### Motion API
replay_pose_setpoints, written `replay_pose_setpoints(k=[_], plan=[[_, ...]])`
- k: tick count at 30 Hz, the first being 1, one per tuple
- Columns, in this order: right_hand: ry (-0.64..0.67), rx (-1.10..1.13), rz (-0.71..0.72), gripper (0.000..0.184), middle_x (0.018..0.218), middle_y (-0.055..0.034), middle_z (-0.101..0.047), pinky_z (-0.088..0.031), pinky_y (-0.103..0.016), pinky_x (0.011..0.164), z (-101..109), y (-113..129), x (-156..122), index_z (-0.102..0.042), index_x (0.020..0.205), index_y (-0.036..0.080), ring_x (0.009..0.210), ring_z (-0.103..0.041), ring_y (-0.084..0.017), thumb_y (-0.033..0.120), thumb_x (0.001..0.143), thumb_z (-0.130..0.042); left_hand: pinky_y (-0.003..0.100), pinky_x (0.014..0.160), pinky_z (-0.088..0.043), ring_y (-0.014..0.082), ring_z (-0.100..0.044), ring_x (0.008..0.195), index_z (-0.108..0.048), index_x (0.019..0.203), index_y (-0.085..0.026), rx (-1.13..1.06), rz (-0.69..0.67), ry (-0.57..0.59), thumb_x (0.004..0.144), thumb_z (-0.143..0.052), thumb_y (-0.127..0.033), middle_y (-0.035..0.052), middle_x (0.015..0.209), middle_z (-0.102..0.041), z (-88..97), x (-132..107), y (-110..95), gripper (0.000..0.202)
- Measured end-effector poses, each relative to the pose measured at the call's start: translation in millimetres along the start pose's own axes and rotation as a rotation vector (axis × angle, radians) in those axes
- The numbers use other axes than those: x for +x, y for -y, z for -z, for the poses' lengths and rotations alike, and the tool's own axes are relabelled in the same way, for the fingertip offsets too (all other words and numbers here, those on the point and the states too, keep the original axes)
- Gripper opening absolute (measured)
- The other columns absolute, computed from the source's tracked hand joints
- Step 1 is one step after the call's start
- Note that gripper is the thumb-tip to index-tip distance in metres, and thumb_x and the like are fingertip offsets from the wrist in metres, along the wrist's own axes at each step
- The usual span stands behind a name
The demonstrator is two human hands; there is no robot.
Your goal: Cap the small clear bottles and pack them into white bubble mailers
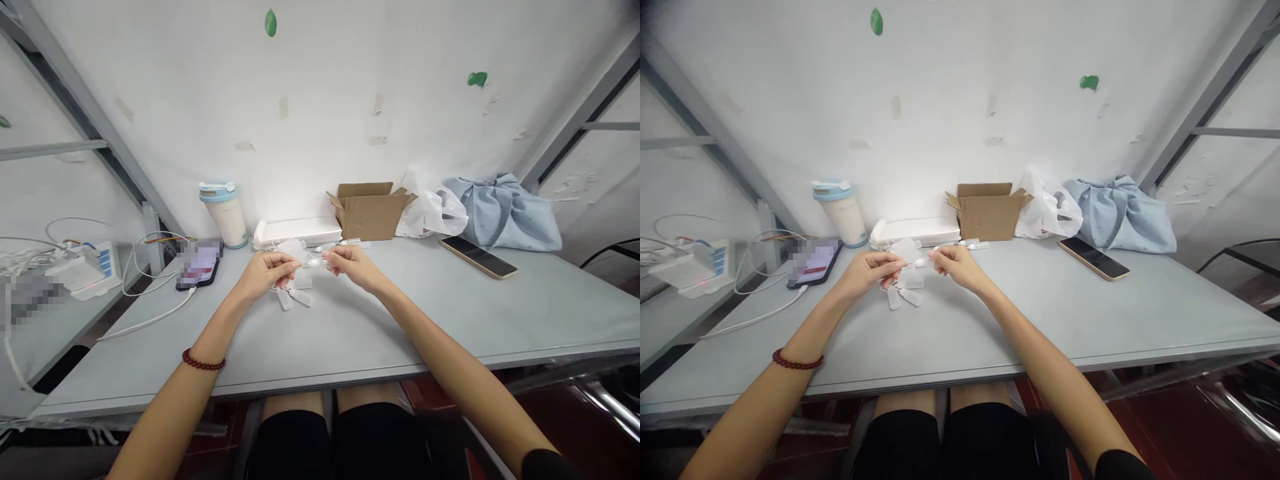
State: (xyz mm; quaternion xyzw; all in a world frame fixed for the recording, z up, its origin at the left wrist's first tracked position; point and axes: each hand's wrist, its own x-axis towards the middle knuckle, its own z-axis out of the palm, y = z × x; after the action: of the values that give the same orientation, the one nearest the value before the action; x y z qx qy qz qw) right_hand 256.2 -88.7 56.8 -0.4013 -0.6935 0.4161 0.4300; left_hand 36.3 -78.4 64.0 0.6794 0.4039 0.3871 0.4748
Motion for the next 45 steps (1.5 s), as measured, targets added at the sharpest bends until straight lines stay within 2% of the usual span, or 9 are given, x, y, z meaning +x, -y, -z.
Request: replay_pose_setpoints(k=[6, 12, 18, 22, 28, 32, 37, 41, 45], plan=[[-0.064, 0.064, -0.049, 0.036, 0.057, 0.0025, -0.050, -0.034, -0.024, 0.057, 11, -5, -3, -0.051, 0.060, 0.016, 0.055, -0.044, -0.008, 0.046, 0.080, -0.052, 0.021, 0.044, -0.033, 0.0058, -0.045, 0.044, -0.068, 0.077, -0.012, -0.032, -0.004, -0.156, 0.071, -0.066, -0.034, -0.0001, 0.060, -0.058, 30.2, 4, 9, 0.023], [-0.022, 0.035, -0.033, 0.033, 0.061, 0.0008, -0.057, -0.036, -0.024, 0.059, -2, 0, -6, -0.056, 0.066, 0.016, 0.057, -0.046, -0.009, 0.045, 0.081, -0.052, 0.021, 0.043, -0.033, 0.0073, -0.047, 0.046, -0.066, 0.076, -0.012, -0.011, 0.073, 0.036, 0.076, -0.060, -0.042, 0.0018, 0.062, -0.059, 10.4, 1, 7, 0.031], [0.003, 0.001, -0.037, 0.029, 0.070, -0.0012, -0.061, -0.038, -0.024, 0.057, -16, -5, -6, -0.058, 0.082, 0.016, 0.062, -0.052, -0.011, 0.043, 0.075, -0.061, 0.020, 0.044, -0.034, 0.0076, -0.044, 0.044, -0.059, 0.059, -0.013, 0.107, 0.123, 0.289, 0.079, -0.053, -0.049, -0.0003, 0.048, -0.051, -1.0, -2, 1, 0.041], [-0.047, -0.087, 0.006, 0.028, 0.067, 0.0020, -0.056, -0.035, -0.024, 0.054, -22, -10, -7, -0.057, 0.082, 0.017, 0.055, -0.044, -0.009, 0.044, 0.074, -0.062, 0.020, 0.041, -0.030, 0.0063, -0.040, 0.040, -0.058, 0.061, -0.014, 0.142, 0.181, 0.281, 0.078, -0.054, -0.049, -0.0004, 0.050, -0.052, 6.6, -3, 1, 0.040], [-0.019, -0.211, 0.091, 0.028, 0.075, -0.0002, -0.061, -0.039, -0.025, 0.062, -30, -18, -6, -0.057, 0.085, 0.017, 0.064, -0.051, -0.011, 0.043, 0.076, -0.061, 0.019, 0.041, -0.033, 0.0072, -0.043, 0.042, -0.060, 0.064, -0.015, 0.163, 0.194, 0.294, 0.075, -0.058, -0.048, -0.0011, 0.052, -0.053, 14.2, -3, 1, 0.035], [-0.057, -0.327, 0.111, 0.027, 0.078, -0.0024, -0.064, -0.040, -0.024, 0.062, -17, -31, 2, -0.056, 0.083, 0.017, 0.064, -0.053, -0.012, 0.044, 0.080, -0.056, 0.020, 0.042, -0.037, 0.0089, -0.047, 0.045, -0.063, 0.065, -0.016, 0.199, 0.223, 0.373, 0.073, -0.061, -0.047, 0.0004, 0.054, -0.057, 27.2, -3, 0, 0.033], [-0.231, -0.610, 0.090, 0.016, 0.083, -0.0055, -0.064, -0.040, -0.027, 0.069, 16, -50, 13, -0.057, 0.085, 0.016, 0.074, -0.055, -0.016, 0.027, 0.086, -0.045, 0.019, 0.042, -0.036, 0.0098, -0.052, 0.045, -0.063, 0.062, -0.016, 0.263, 0.284, 0.343, 0.072, -0.061, -0.049, 0.0026, 0.057, -0.061, 42.7, -2, 7, 0.035], [-0.261, -0.955, 0.029, 0.027, 0.112, -0.0139, -0.058, -0.037, -0.035, 0.087, 36, -60, 15, -0.056, 0.106, 0.012, 0.105, -0.046, -0.025, 0.021, 0.083, -0.049, 0.020, 0.042, -0.037, 0.0126, -0.058, 0.047, -0.066, 0.066, -0.014, 0.320, 0.343, 0.263, 0.072, -0.060, -0.052, 0.0089, 0.066, -0.069, 44.3, -1, 13, 0.039], [-0.188, -1.161, -0.055, 0.044, 0.137, -0.0159, -0.039, -0.036, -0.040, 0.091, 44, -69, 14, -0.044, 0.127, 0.011, 0.122, -0.033, -0.030, 0.018, 0.083, -0.045, 0.021, 0.040, -0.035, 0.0134, -0.058, 0.042, -0.066, 0.062, -0.013, 0.328, 0.430, 0.105, 0.069, -0.061, -0.052, 0.0120, 0.065, -0.070, 42.4, 2, 14, 0.039]])
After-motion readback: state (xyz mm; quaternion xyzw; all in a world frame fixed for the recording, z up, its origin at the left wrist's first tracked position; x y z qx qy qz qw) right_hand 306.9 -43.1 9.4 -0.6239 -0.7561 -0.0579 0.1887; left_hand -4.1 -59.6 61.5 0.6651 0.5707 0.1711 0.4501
